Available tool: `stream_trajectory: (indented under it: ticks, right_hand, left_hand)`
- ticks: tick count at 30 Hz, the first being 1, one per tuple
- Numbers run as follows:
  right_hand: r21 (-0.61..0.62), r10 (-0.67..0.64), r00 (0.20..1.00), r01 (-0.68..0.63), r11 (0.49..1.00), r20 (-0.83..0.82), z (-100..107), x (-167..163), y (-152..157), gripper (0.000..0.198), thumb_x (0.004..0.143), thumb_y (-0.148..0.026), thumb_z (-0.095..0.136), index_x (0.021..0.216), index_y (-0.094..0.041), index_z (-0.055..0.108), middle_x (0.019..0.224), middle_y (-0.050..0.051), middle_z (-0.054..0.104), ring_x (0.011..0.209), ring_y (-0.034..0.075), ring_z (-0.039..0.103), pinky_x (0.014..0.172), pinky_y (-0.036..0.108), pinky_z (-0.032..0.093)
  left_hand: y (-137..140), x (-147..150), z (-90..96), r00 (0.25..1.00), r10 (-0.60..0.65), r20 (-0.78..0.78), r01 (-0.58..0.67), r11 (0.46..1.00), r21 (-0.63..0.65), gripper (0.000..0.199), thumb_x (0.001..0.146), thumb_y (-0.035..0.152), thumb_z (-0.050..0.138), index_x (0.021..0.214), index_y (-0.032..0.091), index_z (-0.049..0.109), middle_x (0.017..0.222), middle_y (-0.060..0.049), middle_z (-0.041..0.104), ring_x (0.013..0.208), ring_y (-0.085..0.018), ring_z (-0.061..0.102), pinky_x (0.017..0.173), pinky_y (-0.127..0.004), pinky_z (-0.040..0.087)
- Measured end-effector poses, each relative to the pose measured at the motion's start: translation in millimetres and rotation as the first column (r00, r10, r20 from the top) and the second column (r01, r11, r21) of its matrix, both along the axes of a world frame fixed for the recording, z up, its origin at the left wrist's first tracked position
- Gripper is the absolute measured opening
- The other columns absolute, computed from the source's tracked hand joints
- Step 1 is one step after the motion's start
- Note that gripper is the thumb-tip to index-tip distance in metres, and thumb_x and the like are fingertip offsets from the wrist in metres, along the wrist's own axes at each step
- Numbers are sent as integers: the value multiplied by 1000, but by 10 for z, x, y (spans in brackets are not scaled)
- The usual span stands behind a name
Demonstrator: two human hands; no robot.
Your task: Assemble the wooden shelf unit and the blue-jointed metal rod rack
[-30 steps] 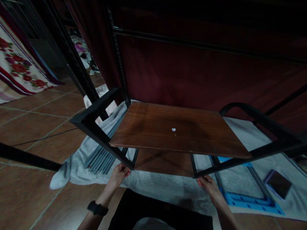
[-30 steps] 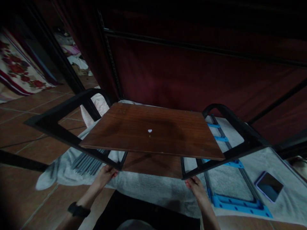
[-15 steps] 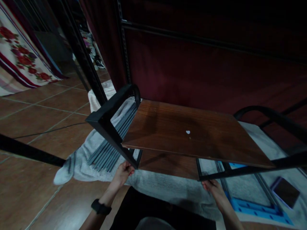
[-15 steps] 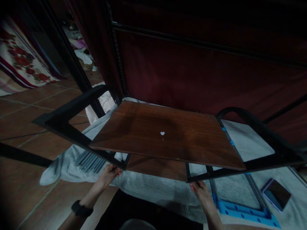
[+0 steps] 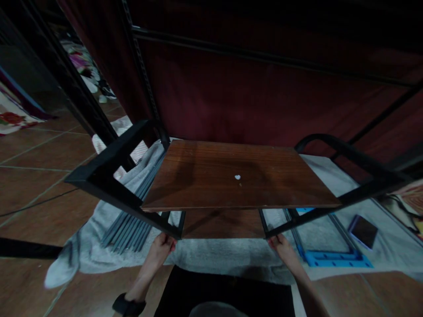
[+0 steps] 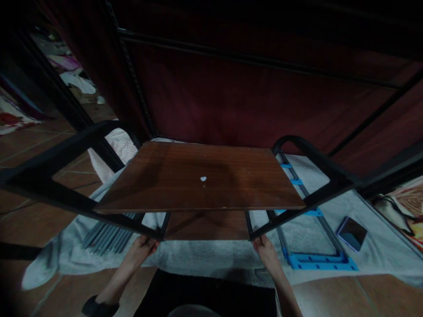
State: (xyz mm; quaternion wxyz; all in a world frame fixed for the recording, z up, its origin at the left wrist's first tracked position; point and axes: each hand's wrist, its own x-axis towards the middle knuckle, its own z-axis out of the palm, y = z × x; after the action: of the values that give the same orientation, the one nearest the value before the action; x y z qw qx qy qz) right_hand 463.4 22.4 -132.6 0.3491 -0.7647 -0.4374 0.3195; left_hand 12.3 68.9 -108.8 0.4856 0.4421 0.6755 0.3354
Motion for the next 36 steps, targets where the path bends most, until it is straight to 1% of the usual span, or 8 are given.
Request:
stream_trajectory:
  ticks: [3, 6, 9, 15, 21, 28, 33, 36]
  right_hand:
    - [-54, 47, 996, -43, 998, 73, 21, -25, 11, 25, 78, -45, 46, 71, -24, 57, 69, 7, 66, 69, 23, 63, 66, 34, 49]
    - [-50, 98, 993, -102, 994, -68, 26, -4, 16, 28, 82, -46, 43, 71, -23, 54, 63, 4, 60, 60, 20, 57, 60, 32, 47]
    - [-48, 106, 982, -115, 992, -156, 24, 21, 17, 26, 84, -46, 45, 78, -22, 56, 64, 1, 58, 59, 18, 56, 57, 31, 45]
    - [-124, 179, 982, -186, 975, -62, 84, 72, 77, 25, 87, -34, 43, 68, -22, 53, 63, 2, 59, 59, 16, 55, 59, 30, 42]
    - [-113, 193, 966, -214, 970, -175, 54, 119, 41, 25, 89, -39, 44, 75, -22, 56, 66, 0, 59, 60, 15, 56, 57, 27, 45]
    - [-162, 161, 972, -189, 968, -170, 72, 105, 58, 28, 87, -36, 45, 65, -22, 53, 59, 0, 57, 54, 13, 51, 54, 26, 41]
    - [-116, 140, 969, -165, 979, -203, 139, 73, 46, 23, 85, -39, 48, 73, -21, 56, 63, -1, 57, 57, 14, 53, 54, 26, 42]
    - [-173, 123, 970, -160, 972, -209, 176, 62, 62, 23, 82, -40, 51, 69, -22, 54, 59, -1, 56, 55, 14, 53, 53, 26, 43]
  left_hand:
    - [-9, 32, -21, 998, 66, 9, -66, 997, 43, 32, 60, 49, 67, 61, 21, 53, 54, -2, 57, 51, -17, 54, 48, -28, 43]
    - [-26, 27, -7, 996, 86, 33, -88, 995, 46, 39, 55, 54, 72, 64, 21, 54, 56, -2, 59, 53, -17, 56, 48, -27, 45]
    - [-19, 3, 13, 999, 42, 26, -42, 999, 10, 45, 52, 60, 73, 62, 20, 55, 56, -3, 60, 51, -17, 56, 45, -26, 44]
    - [24, 19, 67, 1000, 31, -7, -31, 999, -28, 49, 46, 63, 72, 61, 18, 59, 56, -6, 62, 51, -17, 56, 46, -27, 46]
    - [-10, 31, 113, 999, -17, -51, 14, 998, -62, 50, 52, 66, 67, 63, 17, 60, 59, -6, 63, 52, -17, 57, 46, -27, 45]
    - [31, 6, 29, 999, 1, -53, -1, 1000, -5, 37, 56, 54, 69, 61, 19, 59, 58, -6, 63, 51, -17, 57, 46, -27, 46]
    - [-3, 17, 62, 998, -34, -61, 33, 999, -4, 35, 62, 52, 68, 63, 19, 57, 57, -4, 62, 50, -17, 58, 45, -27, 46]
    - [-39, 65, 112, 996, -21, -86, 21, 1000, 3, 31, 64, 49, 66, 61, 20, 55, 54, -3, 59, 49, -16, 55, 44, -26, 43]
